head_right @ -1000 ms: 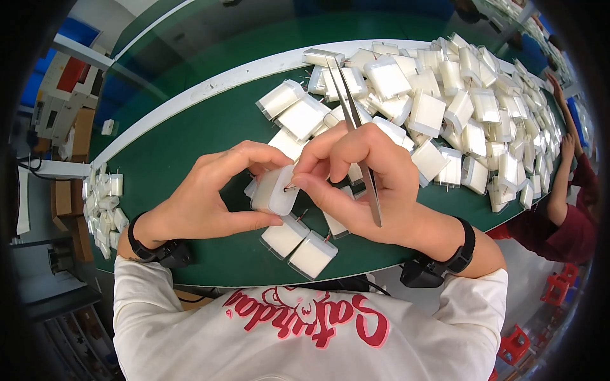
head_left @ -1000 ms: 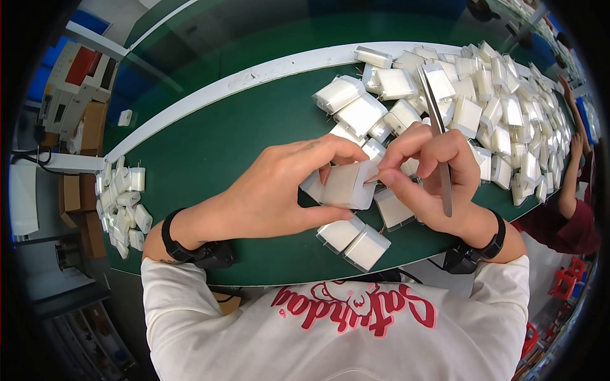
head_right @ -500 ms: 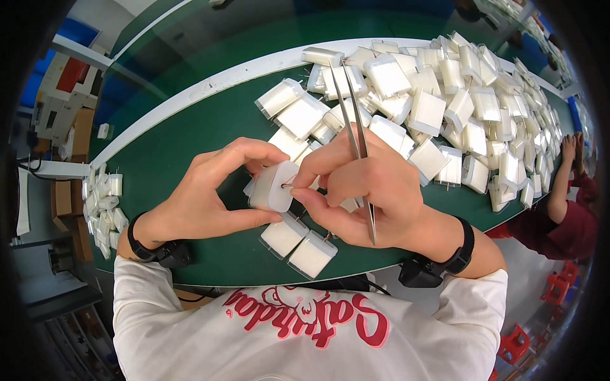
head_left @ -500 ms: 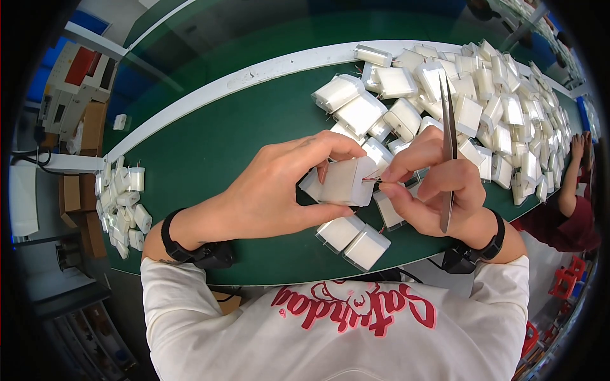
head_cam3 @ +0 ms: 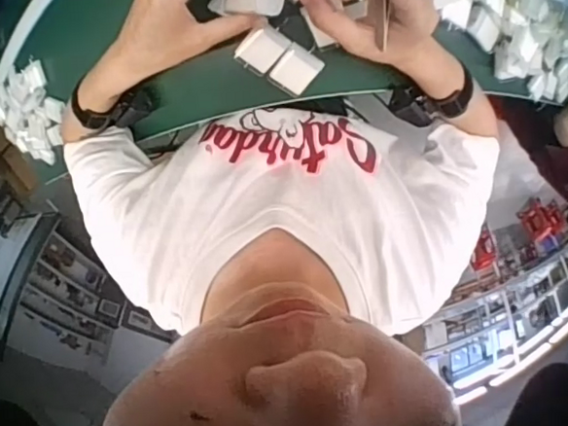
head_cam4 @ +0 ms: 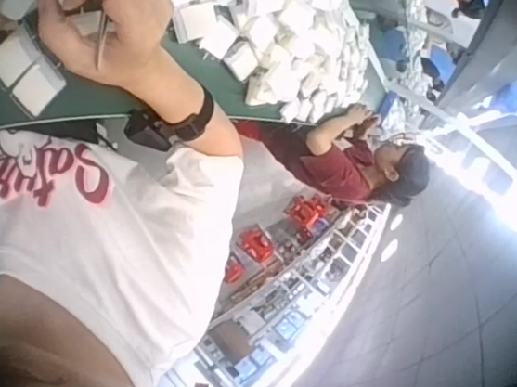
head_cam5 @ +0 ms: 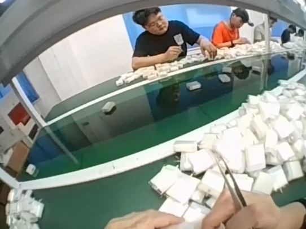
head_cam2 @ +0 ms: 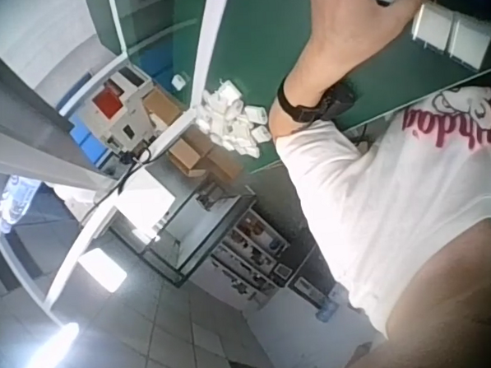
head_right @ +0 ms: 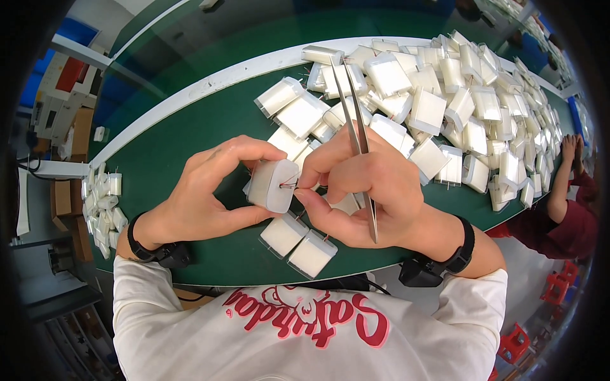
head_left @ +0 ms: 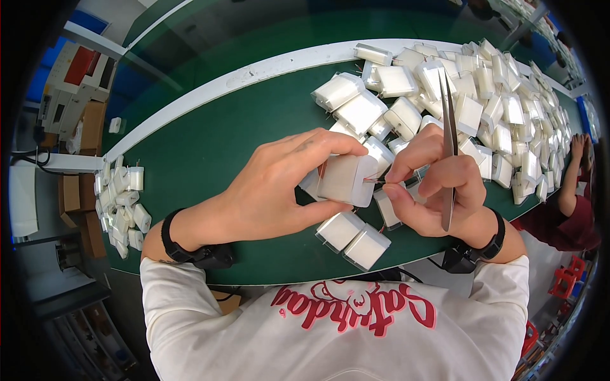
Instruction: Manually assemble and inspect small white electronic or mechanical component housings on a conveyor line.
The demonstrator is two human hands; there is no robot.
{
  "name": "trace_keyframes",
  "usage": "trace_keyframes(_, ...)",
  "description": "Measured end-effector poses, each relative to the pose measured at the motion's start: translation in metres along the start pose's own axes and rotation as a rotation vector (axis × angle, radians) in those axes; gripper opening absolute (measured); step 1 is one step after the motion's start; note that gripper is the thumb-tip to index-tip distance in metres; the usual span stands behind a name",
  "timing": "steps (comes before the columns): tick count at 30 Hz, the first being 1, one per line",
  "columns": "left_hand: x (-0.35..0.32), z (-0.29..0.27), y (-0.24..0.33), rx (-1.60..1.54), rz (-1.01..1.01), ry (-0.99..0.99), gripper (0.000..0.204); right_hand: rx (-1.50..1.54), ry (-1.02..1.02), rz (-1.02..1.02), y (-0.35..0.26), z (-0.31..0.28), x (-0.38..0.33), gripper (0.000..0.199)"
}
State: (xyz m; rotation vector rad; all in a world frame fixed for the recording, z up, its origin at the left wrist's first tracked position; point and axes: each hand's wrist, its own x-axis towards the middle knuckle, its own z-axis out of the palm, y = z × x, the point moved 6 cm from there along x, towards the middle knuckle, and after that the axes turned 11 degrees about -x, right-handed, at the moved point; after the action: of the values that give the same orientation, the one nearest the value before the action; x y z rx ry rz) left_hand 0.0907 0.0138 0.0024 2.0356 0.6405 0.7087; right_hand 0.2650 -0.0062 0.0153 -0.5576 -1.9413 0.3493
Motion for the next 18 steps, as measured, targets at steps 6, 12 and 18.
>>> trace_keyframes(6,0.0004,-0.0007,0.0045,0.125,0.109,0.041,0.058,-0.011,0.009,-0.011,0.0001,-0.0004,0.0001,0.033)
trace_keyframes(12,-0.0003,-0.0004,0.0030,0.137,0.123,0.084,0.056,-0.022,0.008,-0.016,0.0005,-0.0017,0.0010,0.030)
trace_keyframes(18,-0.0001,0.0004,0.0023,0.133,0.130,0.071,0.058,-0.004,0.010,0.004,0.0011,0.0004,0.0007,0.029)
